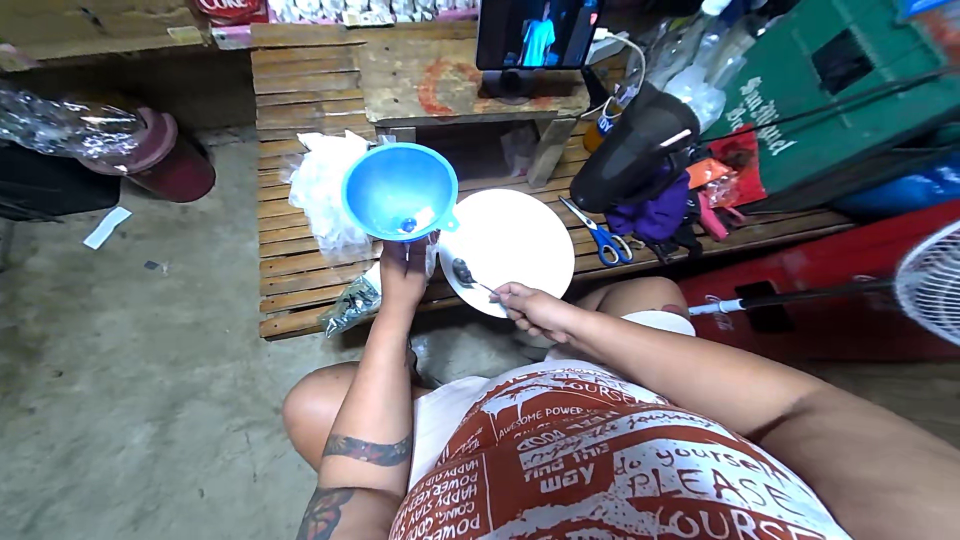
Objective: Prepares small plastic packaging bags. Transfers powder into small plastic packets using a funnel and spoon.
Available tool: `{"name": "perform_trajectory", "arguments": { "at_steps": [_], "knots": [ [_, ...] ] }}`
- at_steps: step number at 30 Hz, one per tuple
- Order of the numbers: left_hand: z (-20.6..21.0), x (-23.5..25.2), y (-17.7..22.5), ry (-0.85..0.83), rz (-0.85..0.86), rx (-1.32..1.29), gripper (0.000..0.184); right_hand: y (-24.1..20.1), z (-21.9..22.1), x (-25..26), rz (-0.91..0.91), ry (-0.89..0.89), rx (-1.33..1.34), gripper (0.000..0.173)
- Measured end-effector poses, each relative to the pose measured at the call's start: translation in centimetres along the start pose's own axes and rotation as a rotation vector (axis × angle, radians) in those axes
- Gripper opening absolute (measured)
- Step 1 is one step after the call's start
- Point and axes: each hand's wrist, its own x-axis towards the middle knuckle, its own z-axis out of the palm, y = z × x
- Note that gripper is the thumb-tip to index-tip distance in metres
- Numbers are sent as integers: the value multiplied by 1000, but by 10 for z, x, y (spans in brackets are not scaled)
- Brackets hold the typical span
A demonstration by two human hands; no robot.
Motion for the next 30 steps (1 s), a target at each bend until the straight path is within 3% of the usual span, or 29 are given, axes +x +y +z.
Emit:
{"name": "perform_trajectory", "arguments": {
  "at_steps": [3,6,11,14,19,24,28,30],
  "knots": [
    [0,-1,-2,-23,2,5,32,3,-1,13,8,-6,32,30],
    [-2,-1,-8,-22,32,-22,29,8,-19,17,-31,105,-51,31],
    [-4,0,-4,-4,20,-3,31,6,-71,8,-374,324,-814,31],
    [-2,1,-4,-30,14,-10,29,-3,-96,12,-510,524,-1010,27],
    [-1,0,-2,-59,-6,25,30,-30,-112,29,-372,697,-992,34],
    [0,1,-6,-58,-7,-23,27,-26,-99,42,-326,623,-980,35],
    [-1,1,-6,-44,0,-18,28,-7,-92,31,-509,460,-1098,34],
    [-2,0,-5,-38,1,-16,29,-5,-100,31,-593,465,-1086,34]
  ]
}}
